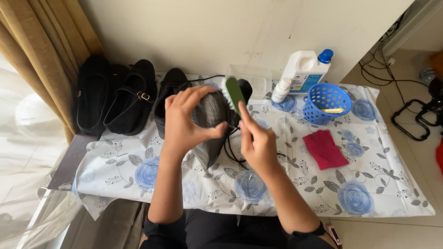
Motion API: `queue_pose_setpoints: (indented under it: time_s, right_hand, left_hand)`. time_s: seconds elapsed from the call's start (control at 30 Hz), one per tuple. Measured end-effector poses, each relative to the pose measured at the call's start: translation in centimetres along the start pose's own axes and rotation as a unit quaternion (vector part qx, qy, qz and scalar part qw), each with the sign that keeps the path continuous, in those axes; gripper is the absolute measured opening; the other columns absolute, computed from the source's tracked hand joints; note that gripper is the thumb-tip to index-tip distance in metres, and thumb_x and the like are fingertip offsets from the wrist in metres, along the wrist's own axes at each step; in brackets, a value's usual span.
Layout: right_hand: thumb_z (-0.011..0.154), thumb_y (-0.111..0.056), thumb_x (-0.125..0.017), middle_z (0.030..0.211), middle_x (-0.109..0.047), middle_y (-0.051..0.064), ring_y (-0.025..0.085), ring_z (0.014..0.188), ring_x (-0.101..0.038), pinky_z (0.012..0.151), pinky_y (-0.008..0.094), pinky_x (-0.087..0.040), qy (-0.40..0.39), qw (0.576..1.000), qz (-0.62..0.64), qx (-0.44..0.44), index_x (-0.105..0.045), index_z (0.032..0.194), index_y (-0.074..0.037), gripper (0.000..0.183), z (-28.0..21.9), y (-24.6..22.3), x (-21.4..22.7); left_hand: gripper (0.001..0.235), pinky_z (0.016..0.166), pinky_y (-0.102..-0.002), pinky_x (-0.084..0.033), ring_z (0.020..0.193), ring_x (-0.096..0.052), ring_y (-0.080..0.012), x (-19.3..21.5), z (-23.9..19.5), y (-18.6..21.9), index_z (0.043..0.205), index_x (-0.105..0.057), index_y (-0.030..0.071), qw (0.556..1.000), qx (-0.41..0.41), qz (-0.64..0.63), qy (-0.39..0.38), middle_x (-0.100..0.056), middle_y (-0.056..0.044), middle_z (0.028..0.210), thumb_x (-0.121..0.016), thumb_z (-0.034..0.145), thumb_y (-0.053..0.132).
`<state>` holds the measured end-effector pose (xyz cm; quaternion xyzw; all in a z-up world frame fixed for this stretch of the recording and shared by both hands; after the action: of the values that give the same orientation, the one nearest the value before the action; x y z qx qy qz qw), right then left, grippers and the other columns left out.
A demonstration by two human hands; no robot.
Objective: The person scrubs a black shoe with a green brush, focusing on the sole and the upper parts. They rotate the shoe to clean different areas, including the heel and the toe box, while holding it on a table.
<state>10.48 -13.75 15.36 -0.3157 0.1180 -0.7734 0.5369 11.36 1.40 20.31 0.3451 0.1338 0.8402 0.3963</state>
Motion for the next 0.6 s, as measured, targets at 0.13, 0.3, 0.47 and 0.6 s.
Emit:
queue_pose_setpoints:
  time_s: [0.13,0.3,0.47,0.6]
  right_hand:
    - [0.087,0.004,-0.047,0.053,-0.057,0.007,0.009,0.035,-0.042,0.036,0.019,-0.034,-0.021,1.000,-0.005,0.006,-0.048,0.128,-0.004,0.042,-1.6,-0.5,0.1]
    - [0.085,0.003,-0.045,0.041,-0.048,0.002,0.008,0.029,-0.033,0.032,0.020,-0.028,-0.060,0.998,-0.009,-0.029,-0.047,0.127,0.000,0.042,-5.4,-0.3,0.6]
    - [0.090,0.000,-0.045,0.047,-0.052,0.005,0.008,0.030,-0.034,0.035,0.020,-0.030,-0.069,0.997,-0.034,-0.016,-0.048,0.129,-0.007,0.040,1.0,-2.4,2.4]
    - [0.087,-0.002,-0.046,0.042,-0.053,0.002,0.006,0.028,-0.035,0.034,0.018,-0.030,-0.092,0.993,-0.045,-0.062,-0.050,0.127,-0.008,0.040,-2.6,-2.5,3.0]
  left_hand:
    - [0.061,0.084,-0.034,-0.034,0.085,-0.060,-0.0174,0.5,-0.4,0.0,0.105,-0.060,0.020,1.000,-0.003,0.015,0.010,-0.062,0.003,0.100,-0.075,0.052,0.045]
    - [0.061,0.085,-0.036,-0.034,0.086,-0.060,-0.0191,1.0,-0.7,0.9,0.106,-0.061,0.019,1.000,-0.008,-0.008,-0.007,-0.062,0.001,0.099,-0.075,0.052,0.042]
    - [0.062,0.087,-0.036,-0.033,0.087,-0.059,-0.0183,-0.4,-1.5,2.7,0.105,-0.062,0.021,0.999,-0.020,-0.011,-0.039,-0.063,0.002,0.101,-0.074,0.050,0.046]
    - [0.064,0.087,-0.038,-0.033,0.089,-0.059,-0.0191,0.0,-1.4,1.9,0.107,-0.062,0.021,0.999,-0.016,-0.002,-0.037,-0.063,0.000,0.101,-0.075,0.050,0.046]
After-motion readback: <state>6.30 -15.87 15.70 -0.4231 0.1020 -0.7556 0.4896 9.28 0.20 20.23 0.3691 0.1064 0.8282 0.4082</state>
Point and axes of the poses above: each hand's wrist, its own z-axis towards the middle knuckle, its own x-axis out of the back of the hand, y = z × x, the point moved 10 cm from there along z, towards the middle knuckle
